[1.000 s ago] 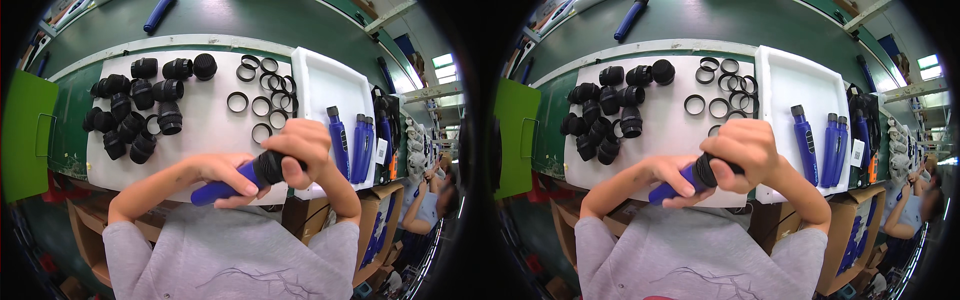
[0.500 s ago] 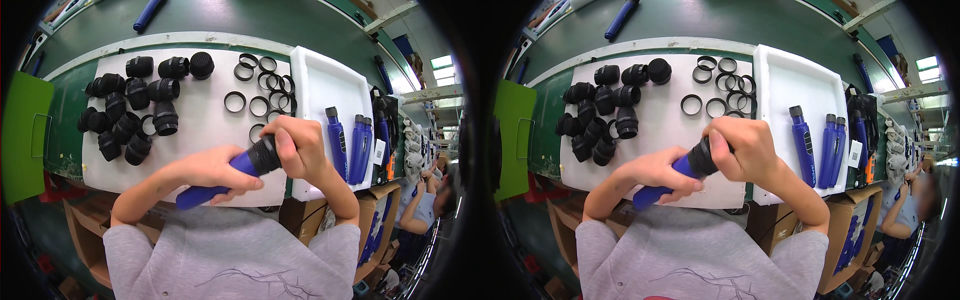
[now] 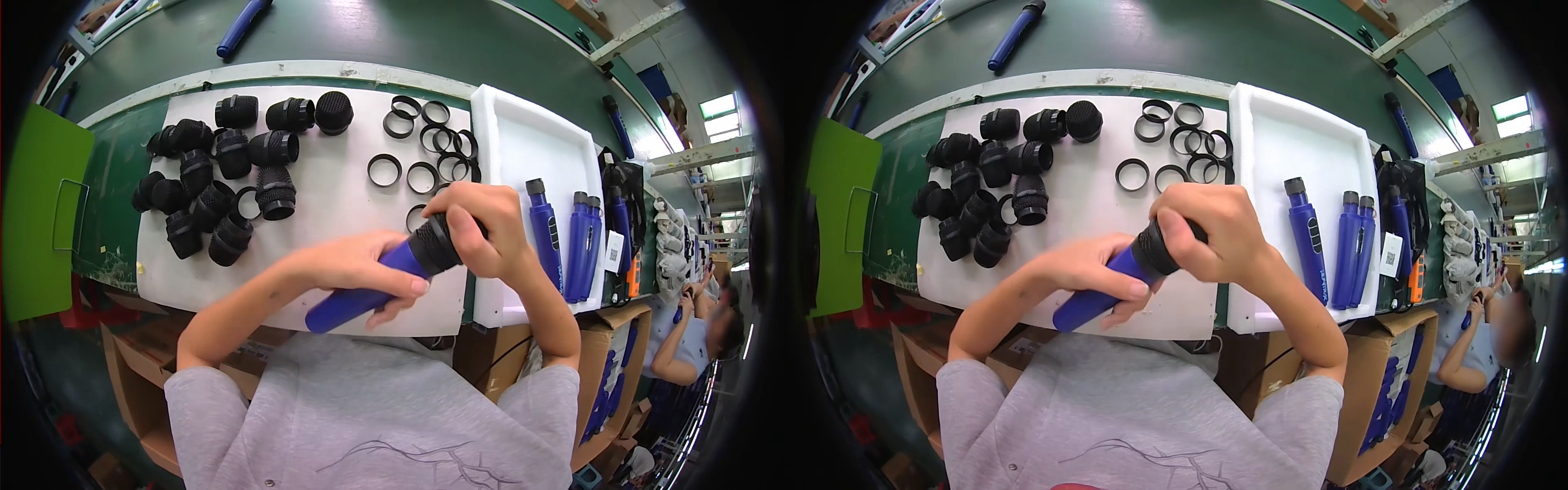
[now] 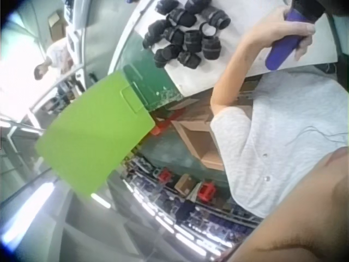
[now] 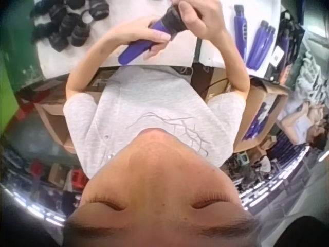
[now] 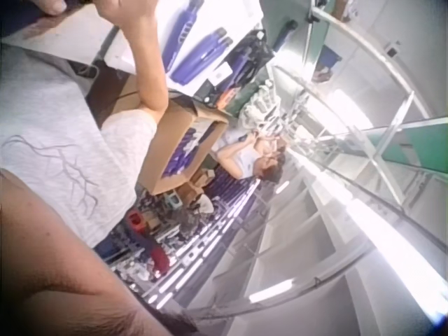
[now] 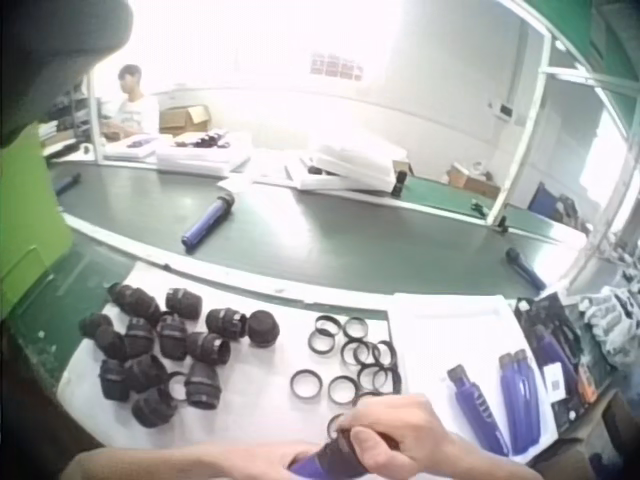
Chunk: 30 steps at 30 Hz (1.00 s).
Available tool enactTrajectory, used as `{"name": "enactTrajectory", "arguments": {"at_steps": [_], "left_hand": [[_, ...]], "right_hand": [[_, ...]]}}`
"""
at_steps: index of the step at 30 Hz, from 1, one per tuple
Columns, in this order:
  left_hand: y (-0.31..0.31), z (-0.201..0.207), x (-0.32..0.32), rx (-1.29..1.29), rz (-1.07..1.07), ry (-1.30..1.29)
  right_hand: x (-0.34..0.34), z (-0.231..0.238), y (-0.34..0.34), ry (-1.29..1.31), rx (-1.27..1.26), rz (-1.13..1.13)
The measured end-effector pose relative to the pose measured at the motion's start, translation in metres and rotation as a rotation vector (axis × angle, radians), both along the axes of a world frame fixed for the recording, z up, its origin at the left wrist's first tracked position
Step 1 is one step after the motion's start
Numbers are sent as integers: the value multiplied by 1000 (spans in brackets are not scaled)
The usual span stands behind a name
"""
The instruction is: The person assembles blue water bottles by hand at a workbench. They pick up a bottle, attach a black mesh grip to the neck, and then screw on a black cap. The completed bottles are placed on the table, and the process is repeated for multiple units.
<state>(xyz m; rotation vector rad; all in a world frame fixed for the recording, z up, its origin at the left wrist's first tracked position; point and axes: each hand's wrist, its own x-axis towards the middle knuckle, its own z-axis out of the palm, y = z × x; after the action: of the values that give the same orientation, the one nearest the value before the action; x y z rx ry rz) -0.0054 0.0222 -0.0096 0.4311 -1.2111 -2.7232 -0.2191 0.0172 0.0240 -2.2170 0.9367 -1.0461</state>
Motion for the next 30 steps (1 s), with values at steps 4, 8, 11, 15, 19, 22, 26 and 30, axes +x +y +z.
{"name": "enactTrajectory", "arguments": {"at_steps": [4,8,11,15,19,22,26,30], "left_hand": [[4,0,-5,7,-75,-87],[-1,13,-5,-236,80,-425],[-1,17,-9,-375,190,-526],[6,15,-19,-577,312,-614],[-4,14,-6,-575,225,-361],[-8,-4,3,-201,37,1],[-8,3,-7,-160,-156,-89],[2,13,-4,-109,3,-300]], "right_hand": [[-7,-9,-3,3,-184,82],[-3,-7,-2,137,34,-64],[0,-8,-9,271,200,-145],[-1,5,-9,350,287,-194],[-2,9,0,198,115,-140],[0,2,3,-26,-185,-32],[-9,-4,3,40,-467,89],[-11,-17,-1,44,-325,3]]}}
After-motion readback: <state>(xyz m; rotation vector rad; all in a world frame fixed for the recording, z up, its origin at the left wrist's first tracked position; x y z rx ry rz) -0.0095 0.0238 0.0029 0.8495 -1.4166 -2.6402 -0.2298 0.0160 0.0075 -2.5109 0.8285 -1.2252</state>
